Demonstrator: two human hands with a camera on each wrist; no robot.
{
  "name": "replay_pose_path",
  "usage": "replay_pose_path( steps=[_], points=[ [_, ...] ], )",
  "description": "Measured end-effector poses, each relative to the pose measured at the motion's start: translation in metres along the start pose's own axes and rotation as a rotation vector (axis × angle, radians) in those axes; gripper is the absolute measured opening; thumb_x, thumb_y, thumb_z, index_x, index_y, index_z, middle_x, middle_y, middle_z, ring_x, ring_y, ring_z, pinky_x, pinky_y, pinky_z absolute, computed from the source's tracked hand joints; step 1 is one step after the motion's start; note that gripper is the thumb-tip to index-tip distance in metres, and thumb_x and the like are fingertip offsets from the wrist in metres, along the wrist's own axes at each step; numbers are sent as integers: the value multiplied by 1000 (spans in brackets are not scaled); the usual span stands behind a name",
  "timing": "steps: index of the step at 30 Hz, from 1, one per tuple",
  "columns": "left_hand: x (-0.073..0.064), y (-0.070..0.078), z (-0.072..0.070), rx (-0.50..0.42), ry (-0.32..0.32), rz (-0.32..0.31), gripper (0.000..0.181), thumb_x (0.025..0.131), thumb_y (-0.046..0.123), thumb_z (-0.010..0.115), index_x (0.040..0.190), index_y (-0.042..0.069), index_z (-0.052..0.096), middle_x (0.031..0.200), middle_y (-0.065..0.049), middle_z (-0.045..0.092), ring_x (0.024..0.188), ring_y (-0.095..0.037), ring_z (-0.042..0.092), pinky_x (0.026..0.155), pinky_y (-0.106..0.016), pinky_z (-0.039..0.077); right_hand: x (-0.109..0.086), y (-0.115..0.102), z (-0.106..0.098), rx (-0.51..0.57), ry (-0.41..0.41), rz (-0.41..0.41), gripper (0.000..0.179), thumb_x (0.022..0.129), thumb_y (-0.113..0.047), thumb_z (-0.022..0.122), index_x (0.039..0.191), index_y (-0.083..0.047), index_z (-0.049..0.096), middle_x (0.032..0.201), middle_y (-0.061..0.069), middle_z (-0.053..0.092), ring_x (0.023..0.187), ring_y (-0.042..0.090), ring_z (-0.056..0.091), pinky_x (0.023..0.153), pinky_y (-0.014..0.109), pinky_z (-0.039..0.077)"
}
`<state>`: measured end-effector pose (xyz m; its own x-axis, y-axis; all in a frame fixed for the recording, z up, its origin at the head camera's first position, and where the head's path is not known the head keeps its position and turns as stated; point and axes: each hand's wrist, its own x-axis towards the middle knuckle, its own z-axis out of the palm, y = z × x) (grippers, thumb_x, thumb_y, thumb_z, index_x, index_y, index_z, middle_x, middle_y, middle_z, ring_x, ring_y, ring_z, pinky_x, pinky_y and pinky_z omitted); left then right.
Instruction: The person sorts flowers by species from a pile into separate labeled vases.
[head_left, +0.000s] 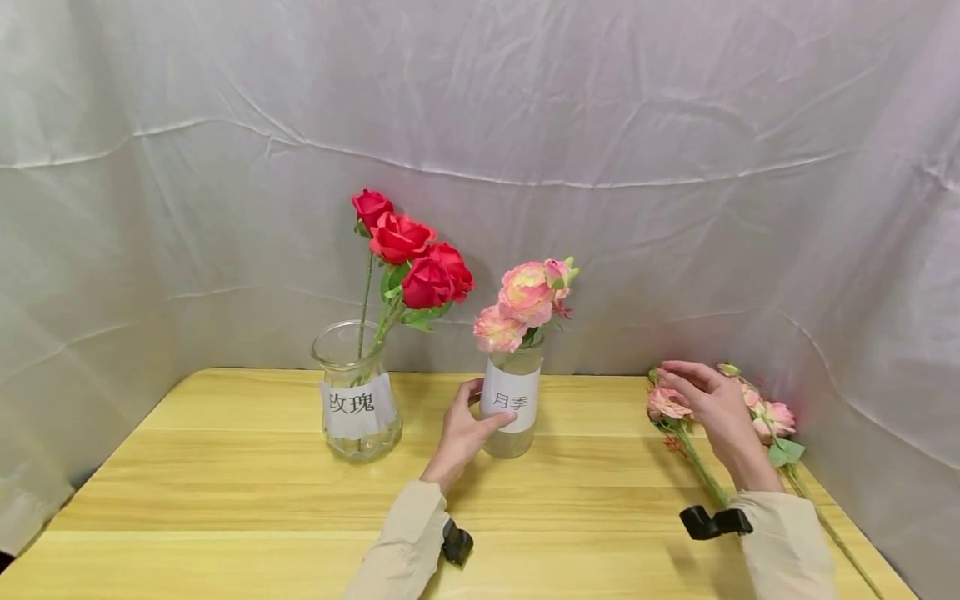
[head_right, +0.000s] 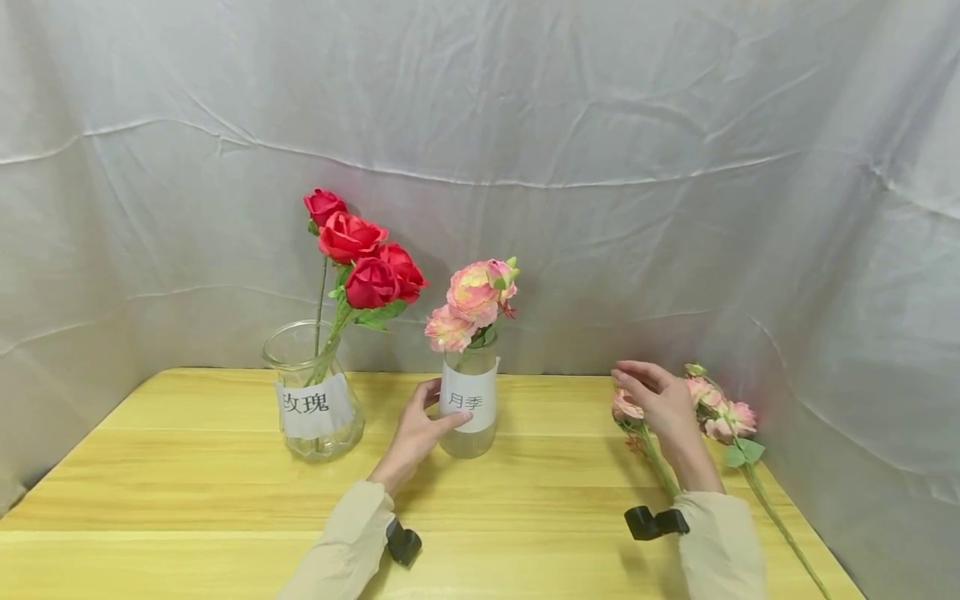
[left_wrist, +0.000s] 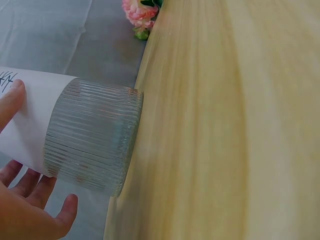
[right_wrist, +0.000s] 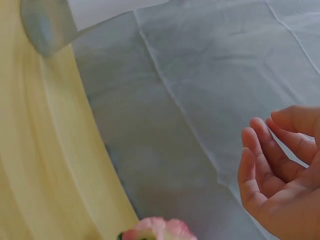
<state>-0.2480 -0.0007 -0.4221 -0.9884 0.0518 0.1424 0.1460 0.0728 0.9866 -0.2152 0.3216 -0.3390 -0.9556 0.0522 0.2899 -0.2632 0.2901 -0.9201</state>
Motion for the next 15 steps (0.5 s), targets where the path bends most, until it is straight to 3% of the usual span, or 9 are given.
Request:
replay_pose_path(
  steps=[7, 15],
  points=[
    [1, -1, -1, -2, 4, 14, 69, 79, 19, 81, 136, 4, 45, 136, -15, 49, 127, -35, 41, 102, -51, 37, -12, 15, -9, 37, 28, 11, 20, 95, -13, 63, 114, -12, 69, 101, -15, 67, 90, 1, 62, 72, 16, 50],
    [0, 0, 1, 7, -5, 24, 68, 79, 19, 80, 135, 3, 46, 134, -15, 50, 126, -33, 43, 101, -49, 38, -22, 31, -24, 72, 59, 41, 17, 95, -10, 62, 104, -22, 70, 93, -13, 68, 83, 1, 64, 71, 15, 51]
  ],
)
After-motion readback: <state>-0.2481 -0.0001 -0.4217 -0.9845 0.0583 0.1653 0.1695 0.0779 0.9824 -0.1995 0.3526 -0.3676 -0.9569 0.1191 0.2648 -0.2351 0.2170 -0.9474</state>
